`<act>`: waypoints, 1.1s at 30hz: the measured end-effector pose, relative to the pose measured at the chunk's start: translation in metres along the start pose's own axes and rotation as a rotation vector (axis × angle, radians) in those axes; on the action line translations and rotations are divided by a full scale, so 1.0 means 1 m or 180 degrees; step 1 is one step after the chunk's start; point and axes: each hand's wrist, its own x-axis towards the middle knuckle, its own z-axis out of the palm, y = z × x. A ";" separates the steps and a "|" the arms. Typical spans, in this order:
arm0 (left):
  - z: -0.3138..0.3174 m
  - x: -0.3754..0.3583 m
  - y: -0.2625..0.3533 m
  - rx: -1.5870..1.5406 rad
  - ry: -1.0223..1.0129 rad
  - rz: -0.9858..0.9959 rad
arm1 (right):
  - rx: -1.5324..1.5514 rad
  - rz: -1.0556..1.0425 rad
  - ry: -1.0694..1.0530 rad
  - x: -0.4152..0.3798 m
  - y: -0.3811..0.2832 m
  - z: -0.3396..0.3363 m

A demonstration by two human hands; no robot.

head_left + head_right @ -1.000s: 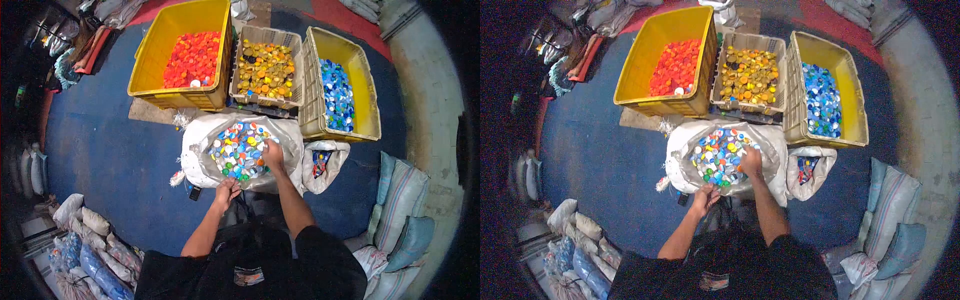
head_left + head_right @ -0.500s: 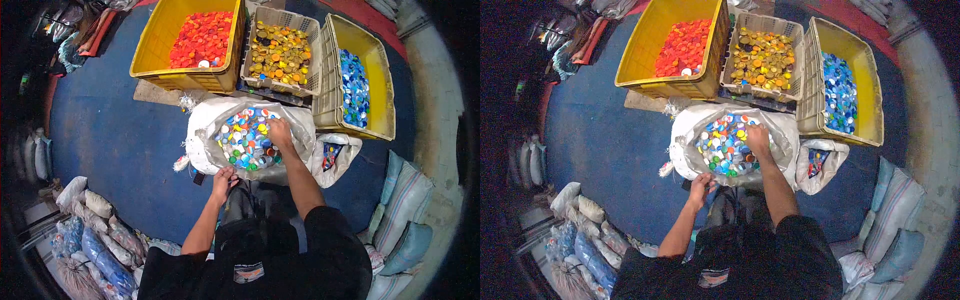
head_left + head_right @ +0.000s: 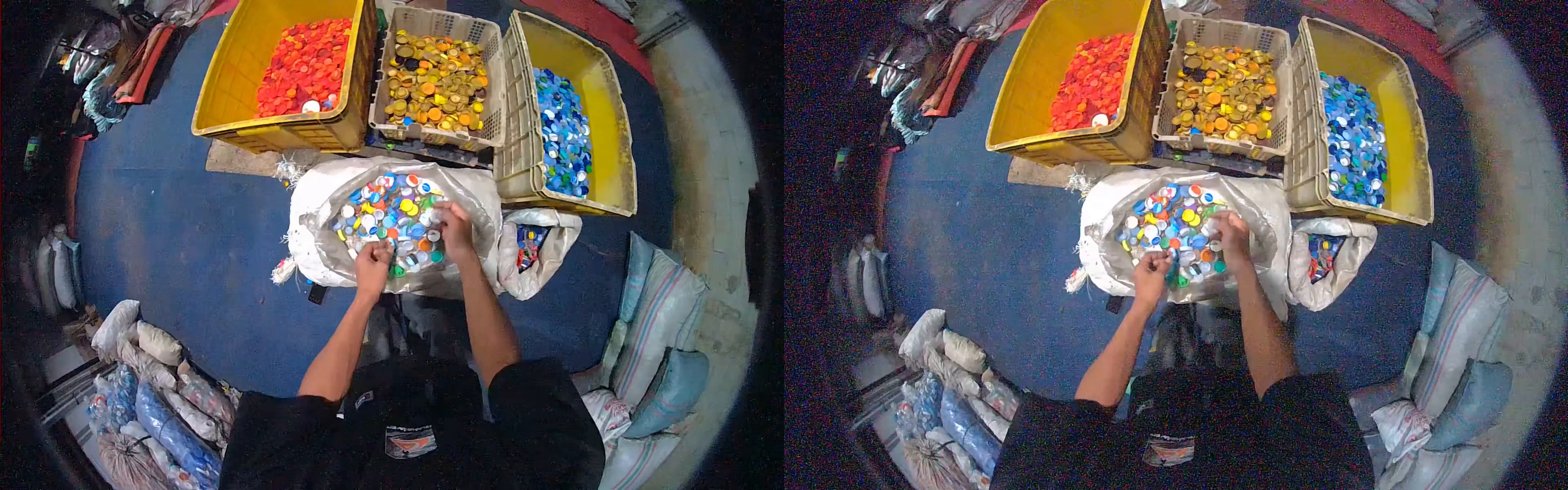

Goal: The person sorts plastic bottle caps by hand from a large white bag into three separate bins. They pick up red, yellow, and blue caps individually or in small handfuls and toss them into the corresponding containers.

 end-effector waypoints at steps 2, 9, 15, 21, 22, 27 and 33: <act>0.019 0.010 0.006 0.0781 0.0291 0.0369 | 0.1073 0.0046 -0.0256 -0.020 0.018 -0.014; 0.055 0.033 0.052 0.2944 0.0510 0.0890 | 0.1742 0.0659 0.0332 -0.091 0.054 -0.024; 0.069 0.044 0.050 0.3551 0.0465 0.0759 | 0.1149 0.0800 0.0127 -0.110 0.043 -0.028; 0.072 0.049 0.037 0.3073 0.0412 0.0433 | 0.1173 0.0769 0.0144 -0.096 0.042 -0.032; 0.070 0.052 0.031 0.2869 0.0374 0.0419 | 0.1199 0.0691 0.0105 -0.093 0.043 -0.034; 0.051 0.034 0.033 0.1313 0.0637 0.0940 | 0.0748 0.0447 0.0096 -0.078 0.045 -0.038; 0.022 0.015 0.037 0.0211 0.0578 0.0113 | -0.0391 0.0392 0.0254 -0.063 0.022 -0.014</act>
